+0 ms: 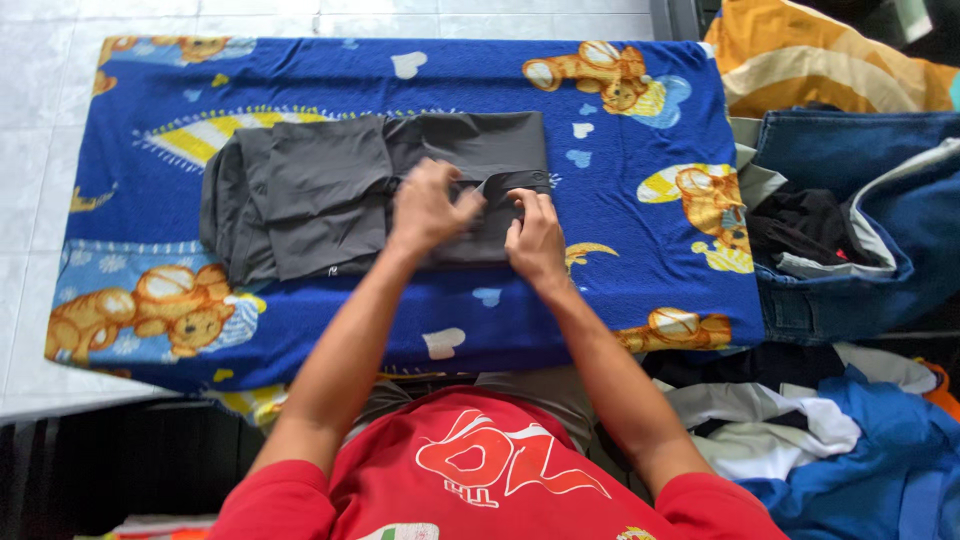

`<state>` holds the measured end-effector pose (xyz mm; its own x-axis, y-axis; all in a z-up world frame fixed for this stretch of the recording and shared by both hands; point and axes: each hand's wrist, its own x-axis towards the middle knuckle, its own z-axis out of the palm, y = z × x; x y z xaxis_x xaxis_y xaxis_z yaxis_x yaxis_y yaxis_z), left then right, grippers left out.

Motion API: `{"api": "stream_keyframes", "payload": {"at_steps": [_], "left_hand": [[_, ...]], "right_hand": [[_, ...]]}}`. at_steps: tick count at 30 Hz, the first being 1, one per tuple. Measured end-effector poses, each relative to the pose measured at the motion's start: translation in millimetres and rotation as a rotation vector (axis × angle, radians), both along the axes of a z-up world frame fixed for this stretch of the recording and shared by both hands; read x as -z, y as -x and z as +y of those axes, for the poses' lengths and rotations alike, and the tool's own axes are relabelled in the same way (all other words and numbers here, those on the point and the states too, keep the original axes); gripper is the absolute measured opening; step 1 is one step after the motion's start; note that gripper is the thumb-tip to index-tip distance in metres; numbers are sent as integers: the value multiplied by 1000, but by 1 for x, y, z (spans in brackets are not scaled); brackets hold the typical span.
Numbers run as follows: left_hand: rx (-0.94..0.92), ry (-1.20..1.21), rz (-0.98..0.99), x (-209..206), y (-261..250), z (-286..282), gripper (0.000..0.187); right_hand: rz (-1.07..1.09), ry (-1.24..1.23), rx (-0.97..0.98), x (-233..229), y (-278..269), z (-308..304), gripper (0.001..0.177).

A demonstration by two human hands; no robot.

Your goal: The person folds two shirts on a table by laying them flat, folding the sleeves and sides inward, and then folding them into rectangles before setting them aside.

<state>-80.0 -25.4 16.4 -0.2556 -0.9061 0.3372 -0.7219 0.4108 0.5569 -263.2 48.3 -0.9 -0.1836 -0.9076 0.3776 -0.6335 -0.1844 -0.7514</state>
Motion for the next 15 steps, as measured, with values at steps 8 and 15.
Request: {"api": "stream_keyframes", "payload": {"at_steps": [8,15], "left_hand": [[-68,57,-90,20,13,38,61],[-423,-172,100,39,-12,23,46]], "right_hand": [[162,79,-239,12,-6,-49,30],[262,49,-196,10,-14,-51,37]]}}
